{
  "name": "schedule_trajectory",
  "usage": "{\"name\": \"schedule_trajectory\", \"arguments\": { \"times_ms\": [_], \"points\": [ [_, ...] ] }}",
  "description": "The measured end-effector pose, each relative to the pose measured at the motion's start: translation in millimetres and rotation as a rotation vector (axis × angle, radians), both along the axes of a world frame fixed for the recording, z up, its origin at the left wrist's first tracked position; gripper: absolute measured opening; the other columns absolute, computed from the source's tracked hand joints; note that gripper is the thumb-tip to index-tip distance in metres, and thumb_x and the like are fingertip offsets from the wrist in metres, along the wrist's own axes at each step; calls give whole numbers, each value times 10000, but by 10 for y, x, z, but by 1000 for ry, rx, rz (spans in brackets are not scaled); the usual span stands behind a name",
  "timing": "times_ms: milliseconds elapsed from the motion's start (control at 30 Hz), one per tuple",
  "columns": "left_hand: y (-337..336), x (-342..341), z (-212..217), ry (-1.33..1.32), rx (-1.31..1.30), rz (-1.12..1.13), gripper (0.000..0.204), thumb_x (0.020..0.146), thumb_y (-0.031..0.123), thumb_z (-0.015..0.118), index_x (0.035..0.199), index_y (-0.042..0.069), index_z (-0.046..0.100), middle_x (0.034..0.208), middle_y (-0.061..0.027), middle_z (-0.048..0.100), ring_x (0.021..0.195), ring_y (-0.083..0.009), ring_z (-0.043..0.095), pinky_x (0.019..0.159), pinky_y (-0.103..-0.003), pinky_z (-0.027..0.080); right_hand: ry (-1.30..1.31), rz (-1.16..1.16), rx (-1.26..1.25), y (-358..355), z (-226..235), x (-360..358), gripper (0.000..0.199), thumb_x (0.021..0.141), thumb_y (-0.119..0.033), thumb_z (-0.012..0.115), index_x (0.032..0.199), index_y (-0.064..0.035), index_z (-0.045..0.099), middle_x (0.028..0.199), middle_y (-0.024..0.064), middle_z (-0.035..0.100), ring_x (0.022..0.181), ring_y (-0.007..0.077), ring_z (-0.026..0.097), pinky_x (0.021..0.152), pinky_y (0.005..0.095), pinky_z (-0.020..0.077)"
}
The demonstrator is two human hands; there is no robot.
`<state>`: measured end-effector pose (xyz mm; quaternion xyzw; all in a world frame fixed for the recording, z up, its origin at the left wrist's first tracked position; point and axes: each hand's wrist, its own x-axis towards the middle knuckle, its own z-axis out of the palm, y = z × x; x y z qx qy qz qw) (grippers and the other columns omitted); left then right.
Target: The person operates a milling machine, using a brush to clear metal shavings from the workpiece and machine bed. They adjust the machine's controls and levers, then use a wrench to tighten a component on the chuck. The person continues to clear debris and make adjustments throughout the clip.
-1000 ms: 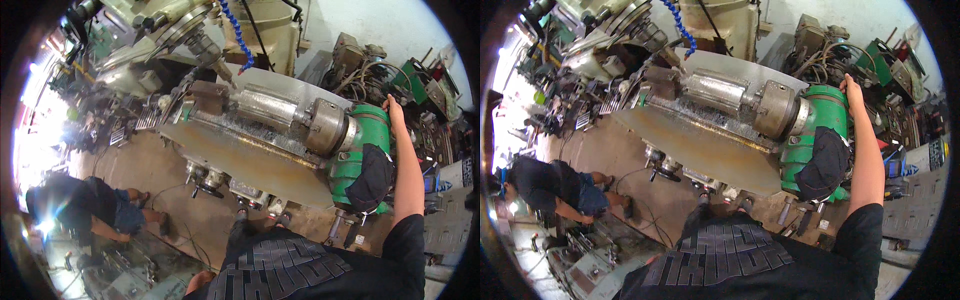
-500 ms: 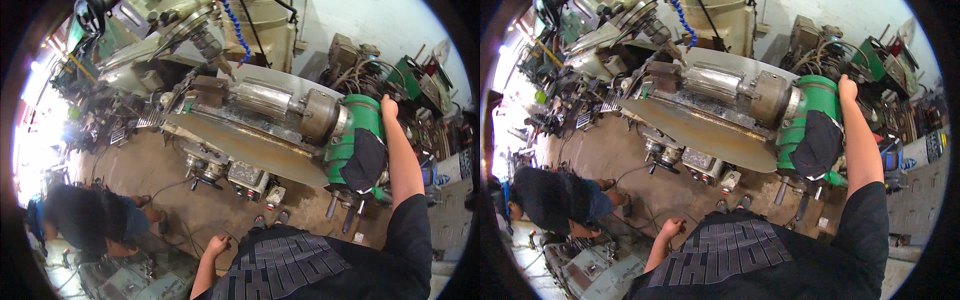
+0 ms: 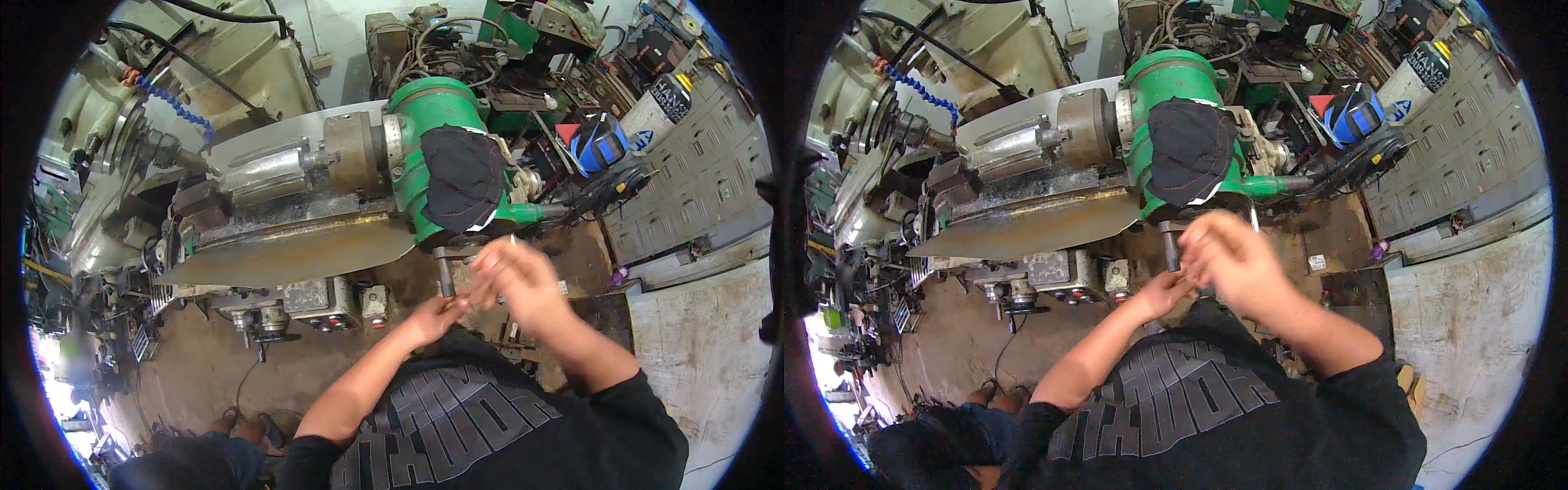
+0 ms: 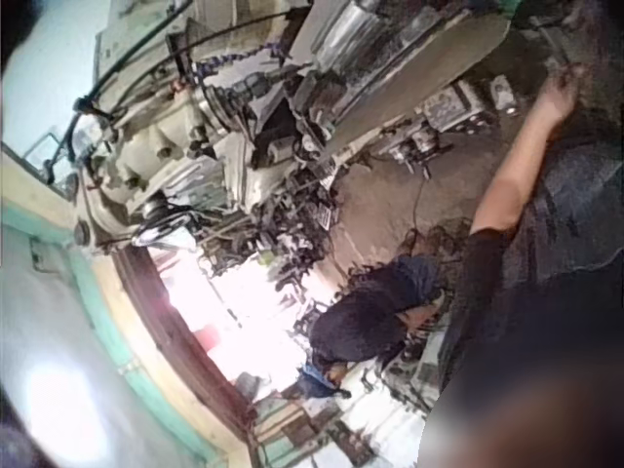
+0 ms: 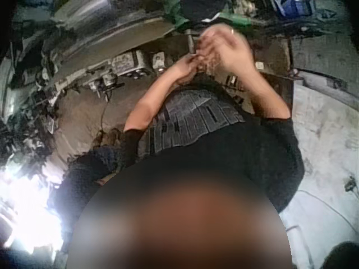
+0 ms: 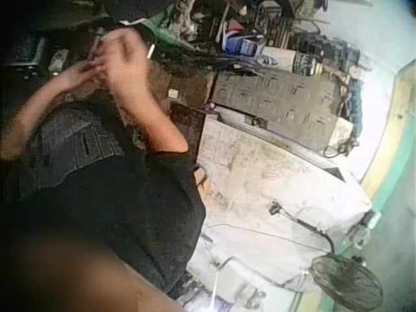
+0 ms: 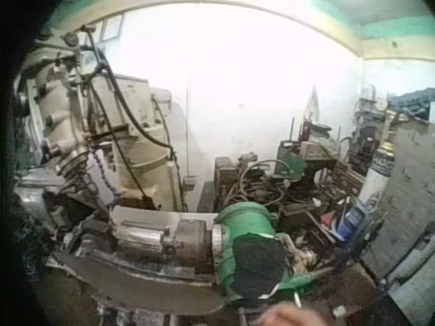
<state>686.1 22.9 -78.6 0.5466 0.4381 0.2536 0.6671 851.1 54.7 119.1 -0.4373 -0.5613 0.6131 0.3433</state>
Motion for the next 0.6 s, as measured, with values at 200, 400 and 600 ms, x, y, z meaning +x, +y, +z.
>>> {"name": "schedule_trajectory", "arguments": {
  "times_ms": [200,400,600],
  "points": [
    [402,794,-29,-150,-144,-74,363,1095,301,531,1316,14,525,1130,-113,674,1055,-225,669,937,-367,543,-401,-3,131,-209,-533,-191,503,952,-277,698,1322,26,543,1161,177,641,979,261,672,872,394,540],
    [373,1089,-2,-585,-384,251,321,1109,309,496,1219,8,482,1004,-103,646,911,-226,699,831,-375,589,-636,-111,1093,600,-161,198,292,885,-194,708,1154,-83,679,1117,123,617,1113,342,591,929,454,478],
    [327,1118,187,-454,-412,338,302,1118,336,470,1053,41,488,897,-94,629,828,-225,685,765,-382,586,-617,135,1152,1581,-176,150,226,797,-165,802,1004,-141,712,1057,73,595,1066,328,556,921,462,464]
  ]
}}
